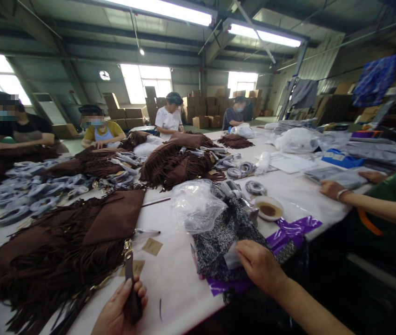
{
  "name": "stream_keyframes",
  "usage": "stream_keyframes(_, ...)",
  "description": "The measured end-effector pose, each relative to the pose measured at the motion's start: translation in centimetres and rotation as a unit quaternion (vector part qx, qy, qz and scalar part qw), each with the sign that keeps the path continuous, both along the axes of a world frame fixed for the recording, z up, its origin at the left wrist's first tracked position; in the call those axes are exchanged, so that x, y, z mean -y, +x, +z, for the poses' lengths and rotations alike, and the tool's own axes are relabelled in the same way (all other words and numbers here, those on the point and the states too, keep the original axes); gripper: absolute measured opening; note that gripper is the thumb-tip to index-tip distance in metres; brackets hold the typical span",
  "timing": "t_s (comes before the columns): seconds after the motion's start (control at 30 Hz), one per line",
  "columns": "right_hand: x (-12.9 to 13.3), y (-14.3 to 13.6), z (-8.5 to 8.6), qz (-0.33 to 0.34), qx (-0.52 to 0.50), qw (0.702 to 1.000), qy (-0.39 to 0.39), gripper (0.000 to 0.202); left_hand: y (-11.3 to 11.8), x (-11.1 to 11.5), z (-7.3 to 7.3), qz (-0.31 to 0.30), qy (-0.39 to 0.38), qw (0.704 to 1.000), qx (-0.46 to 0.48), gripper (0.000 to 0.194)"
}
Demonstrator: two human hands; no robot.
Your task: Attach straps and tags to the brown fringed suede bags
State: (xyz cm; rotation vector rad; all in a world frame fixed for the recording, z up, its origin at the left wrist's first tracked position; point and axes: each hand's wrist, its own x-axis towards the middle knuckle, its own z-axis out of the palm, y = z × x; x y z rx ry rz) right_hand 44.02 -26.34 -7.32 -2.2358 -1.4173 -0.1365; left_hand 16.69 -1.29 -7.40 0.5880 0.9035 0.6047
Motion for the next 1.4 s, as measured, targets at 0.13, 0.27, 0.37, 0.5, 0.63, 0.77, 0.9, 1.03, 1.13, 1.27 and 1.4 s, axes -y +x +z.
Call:
stream_keyframes(0.13, -1.6, -1.6, 3.5, 0.025, 0.015, 0.999, 0.030, 0.021, -0.2, -0.1, -0.5, -0.007, 0.001, 1.000, 0.014, 0.008)
stream_keyframes(0.27, -5.8, -5.6, 6.8, 0.103, -0.113, 0.988, -0.025, 0.032, -0.6, -0.5, -1.5, -0.019, 0.006, 0.998, 0.058, 0.008)
stream_keyframes(0.37, -10.2, -8.8, 7.0, 0.183, -0.267, 0.942, -0.090, 0.029, -1.0, -0.6, -1.7, -0.020, -0.004, 0.997, 0.081, 0.008)
stream_keyframes(0.5, -16.2, -11.8, 5.4, 0.249, -0.466, 0.829, -0.184, 0.024, -1.6, -0.5, -1.2, -0.041, -0.060, 0.983, 0.166, 0.010)
stream_keyframes(0.63, -21.1, -13.1, 4.8, 0.278, -0.413, 0.851, -0.165, 0.020, -2.0, -0.2, -0.9, -0.083, -0.046, 0.962, 0.255, 0.014)
stream_keyframes(0.77, -23.4, -13.1, 4.9, 0.273, -0.345, 0.892, -0.101, 0.022, -1.9, 0.1, -1.2, -0.075, -0.035, 0.961, 0.265, 0.015)
stream_keyframes(0.9, -23.1, -12.2, 3.7, 0.204, -0.373, 0.903, -0.060, 0.025, -1.8, -0.1, -2.1, -0.070, -0.028, 0.971, 0.228, 0.016)
stream_keyframes(1.03, -21.0, -11.9, 2.0, 0.113, -0.565, 0.815, -0.066, 0.044, -1.6, -0.2, -2.5, -0.050, -0.009, 0.982, 0.182, 0.021)
stream_keyframes(1.13, -19.6, -12.7, 1.5, 0.179, -0.604, 0.773, -0.074, 0.044, -1.4, -0.1, -2.3, -0.047, -0.007, 0.982, 0.184, 0.025)
stream_keyframes(1.27, -19.7, -14.0, 1.6, 0.166, -0.535, 0.829, 0.002, 0.031, -1.1, 0.1, -2.4, -0.063, 0.010, 0.984, 0.167, 0.033)
stream_keyframes(1.4, -20.8, -14.3, 1.4, 0.104, -0.495, 0.862, 0.031, 0.038, -1.0, 0.2, -2.8, -0.039, 0.011, 0.989, 0.144, 0.031)
